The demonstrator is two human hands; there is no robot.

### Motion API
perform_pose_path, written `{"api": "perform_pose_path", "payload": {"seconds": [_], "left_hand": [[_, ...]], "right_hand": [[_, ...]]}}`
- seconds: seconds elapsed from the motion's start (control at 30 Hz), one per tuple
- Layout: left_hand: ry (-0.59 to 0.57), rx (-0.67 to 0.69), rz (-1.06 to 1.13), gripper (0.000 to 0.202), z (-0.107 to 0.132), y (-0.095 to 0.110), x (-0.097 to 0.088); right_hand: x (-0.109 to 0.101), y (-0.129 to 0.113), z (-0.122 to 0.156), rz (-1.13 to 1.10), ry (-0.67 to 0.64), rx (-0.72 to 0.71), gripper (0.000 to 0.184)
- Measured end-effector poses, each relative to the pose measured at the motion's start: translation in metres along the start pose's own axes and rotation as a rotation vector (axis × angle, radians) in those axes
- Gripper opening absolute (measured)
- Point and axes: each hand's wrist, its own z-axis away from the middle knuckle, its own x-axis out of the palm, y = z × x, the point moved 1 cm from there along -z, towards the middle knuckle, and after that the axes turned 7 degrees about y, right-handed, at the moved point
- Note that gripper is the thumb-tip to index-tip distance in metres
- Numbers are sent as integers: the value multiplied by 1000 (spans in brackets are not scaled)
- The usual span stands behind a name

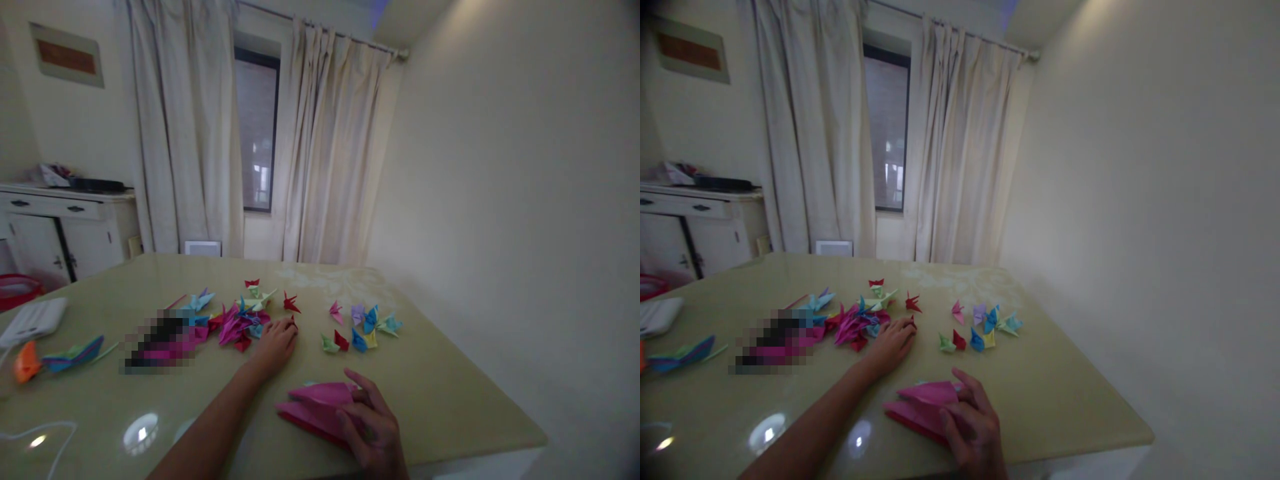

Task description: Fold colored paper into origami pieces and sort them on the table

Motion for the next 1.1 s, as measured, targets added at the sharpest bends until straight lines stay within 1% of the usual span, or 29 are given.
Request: {"api": "perform_pose_path", "payload": {"seconds": [0.1,0.2,0.47,0.73,0.87,1.1], "left_hand": [[-24,-14,-10,19,0,0,-1],[-19,-15,-12,18,0,0,-1],[-12,-21,-22,21,2,-1,1],[-42,-32,-64,14,0,4,-6],[-47,-18,-84,12,1,3,-5],[-40,-21,-62,9,1,1,-3]], "right_hand": [[-1,0,0,-5,11,29,18],[0,-2,-1,-19,18,46,20],[0,-6,-3,-41,38,48,21],[-2,-14,-8,-41,26,43,17],[-1,-11,-6,-48,47,32,18],[1,-5,-2,-53,30,34,19]]}}
